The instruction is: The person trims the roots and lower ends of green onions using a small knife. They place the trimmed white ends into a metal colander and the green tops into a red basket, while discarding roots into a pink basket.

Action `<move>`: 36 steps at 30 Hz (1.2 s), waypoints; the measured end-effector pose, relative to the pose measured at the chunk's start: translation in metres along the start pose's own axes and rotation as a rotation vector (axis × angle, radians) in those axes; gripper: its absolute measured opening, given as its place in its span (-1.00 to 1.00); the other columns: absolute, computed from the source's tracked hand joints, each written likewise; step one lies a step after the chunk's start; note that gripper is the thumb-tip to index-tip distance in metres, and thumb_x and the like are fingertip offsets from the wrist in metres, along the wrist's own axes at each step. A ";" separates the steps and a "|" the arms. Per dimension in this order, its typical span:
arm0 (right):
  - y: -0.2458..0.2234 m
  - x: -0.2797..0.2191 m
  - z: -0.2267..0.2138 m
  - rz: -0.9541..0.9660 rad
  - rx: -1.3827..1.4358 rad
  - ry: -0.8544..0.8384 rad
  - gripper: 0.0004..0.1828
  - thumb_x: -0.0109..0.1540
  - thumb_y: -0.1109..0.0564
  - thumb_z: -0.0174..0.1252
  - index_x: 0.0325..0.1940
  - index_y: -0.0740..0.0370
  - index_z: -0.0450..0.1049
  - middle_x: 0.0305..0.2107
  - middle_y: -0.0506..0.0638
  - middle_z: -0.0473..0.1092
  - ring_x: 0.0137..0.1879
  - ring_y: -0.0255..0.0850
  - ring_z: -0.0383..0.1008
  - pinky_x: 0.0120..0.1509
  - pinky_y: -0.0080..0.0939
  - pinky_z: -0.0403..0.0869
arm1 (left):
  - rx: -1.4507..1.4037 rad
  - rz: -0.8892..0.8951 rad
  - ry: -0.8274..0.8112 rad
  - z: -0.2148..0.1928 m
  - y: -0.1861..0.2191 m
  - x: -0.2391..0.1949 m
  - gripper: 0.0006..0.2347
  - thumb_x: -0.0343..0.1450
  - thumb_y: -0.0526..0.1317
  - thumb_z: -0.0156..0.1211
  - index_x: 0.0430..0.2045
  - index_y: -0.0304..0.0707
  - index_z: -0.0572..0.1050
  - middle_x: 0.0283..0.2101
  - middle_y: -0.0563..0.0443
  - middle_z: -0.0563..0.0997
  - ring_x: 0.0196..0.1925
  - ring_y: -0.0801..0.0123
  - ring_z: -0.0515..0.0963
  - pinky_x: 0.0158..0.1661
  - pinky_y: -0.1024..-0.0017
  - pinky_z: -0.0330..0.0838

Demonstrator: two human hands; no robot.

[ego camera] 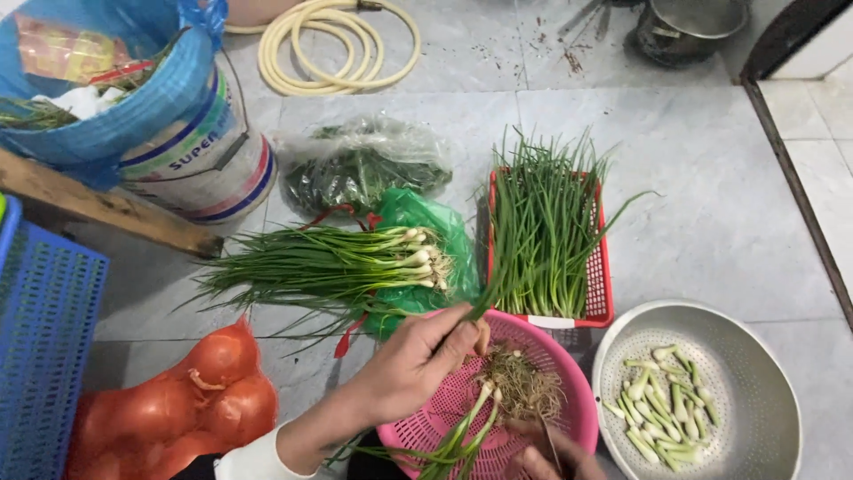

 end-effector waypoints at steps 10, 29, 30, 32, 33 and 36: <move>-0.179 -0.105 0.025 -0.194 -0.045 -0.092 -0.16 0.58 -0.14 0.10 1.00 -0.03 0.46 -0.55 -0.18 0.14 -0.46 -0.31 0.08 -0.32 -0.20 -0.02 | 0.503 -0.110 -0.222 0.027 -0.014 -0.017 -0.43 0.80 0.13 -0.12 0.57 -0.28 0.58 -0.47 -0.12 0.71 -0.47 0.07 0.67 -0.30 0.13 0.43; -0.181 -0.092 0.036 -0.326 0.076 -0.107 -0.39 0.62 0.01 0.17 0.78 0.15 0.48 -0.49 -0.11 0.33 -0.55 -0.43 0.07 -0.48 -0.40 0.08 | 0.819 -0.110 -0.319 0.053 -0.031 -0.028 -0.77 0.83 0.03 0.03 0.13 -0.01 0.56 -0.54 -0.09 0.66 -0.55 -0.17 0.64 -0.51 -0.18 0.47; -0.183 -0.092 0.036 -0.316 0.087 -0.100 -0.39 0.61 0.01 0.17 0.76 0.17 0.53 -0.54 -0.22 0.12 -0.54 -0.43 0.06 -0.49 -0.39 0.06 | 0.813 -0.109 -0.318 0.053 -0.032 -0.028 -0.77 0.84 0.04 0.02 0.08 -0.02 0.55 -0.55 -0.08 0.65 -0.55 -0.14 0.62 -0.51 -0.14 0.44; -0.181 -0.091 0.032 -0.338 0.079 -0.045 -0.40 0.61 0.00 0.17 0.76 0.16 0.53 -0.57 -0.23 0.16 -0.56 -0.41 0.10 -0.51 -0.37 0.13 | 0.799 -0.133 -0.334 0.053 -0.038 -0.029 -0.77 0.85 0.03 0.01 0.07 -0.02 0.54 -0.57 -0.03 0.60 -0.59 -0.03 0.58 -0.53 -0.07 0.47; -0.181 -0.092 0.028 -0.361 0.067 0.008 -0.40 0.61 0.00 0.16 0.75 0.14 0.53 -0.60 -0.24 0.19 -0.58 -0.39 0.13 -0.53 -0.36 0.19 | 0.785 -0.157 -0.348 0.052 -0.041 -0.030 -0.76 0.85 0.03 -0.01 0.06 -0.02 0.53 -0.60 0.01 0.56 -0.62 0.07 0.54 -0.54 0.01 0.50; -0.179 -0.092 0.012 -0.300 0.207 0.092 -0.38 0.60 0.00 0.12 0.77 0.13 0.49 -0.55 -0.20 0.03 -0.53 -0.38 -0.02 -0.51 -0.32 0.01 | 0.787 -0.191 -0.297 0.045 -0.044 -0.031 -0.78 0.83 0.05 0.06 0.05 0.00 0.56 -0.61 0.02 0.54 -0.62 0.08 0.52 -0.54 0.01 0.40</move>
Point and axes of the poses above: each hand's wrist, its own x-axis towards the middle knuckle, its own z-axis out of the palm, y = z × x, the point moved 6 cm from there along x, towards the middle knuckle
